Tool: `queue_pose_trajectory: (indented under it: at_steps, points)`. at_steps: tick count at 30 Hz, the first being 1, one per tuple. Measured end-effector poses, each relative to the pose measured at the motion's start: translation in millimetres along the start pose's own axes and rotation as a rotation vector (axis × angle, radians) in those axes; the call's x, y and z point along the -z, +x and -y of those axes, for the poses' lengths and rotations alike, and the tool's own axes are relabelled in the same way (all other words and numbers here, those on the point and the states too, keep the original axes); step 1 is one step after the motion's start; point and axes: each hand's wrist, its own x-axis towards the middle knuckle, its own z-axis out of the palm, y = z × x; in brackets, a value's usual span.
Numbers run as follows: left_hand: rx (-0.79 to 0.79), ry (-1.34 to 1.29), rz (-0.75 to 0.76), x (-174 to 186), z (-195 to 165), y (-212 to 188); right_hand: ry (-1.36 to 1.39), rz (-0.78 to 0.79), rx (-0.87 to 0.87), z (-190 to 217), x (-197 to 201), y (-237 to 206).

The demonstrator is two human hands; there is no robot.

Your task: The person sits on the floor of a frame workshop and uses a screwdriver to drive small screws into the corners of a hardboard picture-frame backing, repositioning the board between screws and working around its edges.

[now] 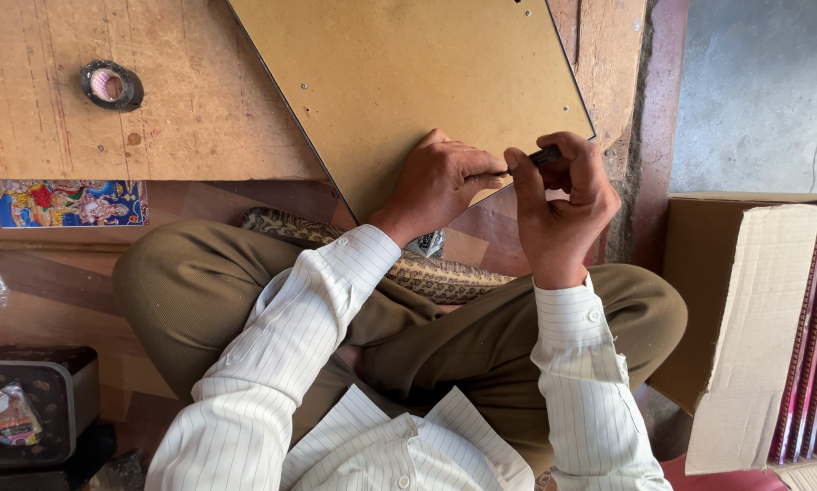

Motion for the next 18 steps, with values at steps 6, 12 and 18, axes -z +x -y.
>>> queue_pose_trajectory:
  at_steps: [6, 12, 18]
  points:
    - [0.010, 0.050, 0.023, -2, 2, 0, 0.021, 0.016, 0.102, 7, 4, -3]
    - [-0.039, 0.049, -0.017, -4, 3, -2, 0.089, 0.006, 0.041, -5, 4, -1]
    - [-0.050, 0.091, -0.030, -4, 2, -2, 0.152, -0.047, -0.061, 5, 3, -1]
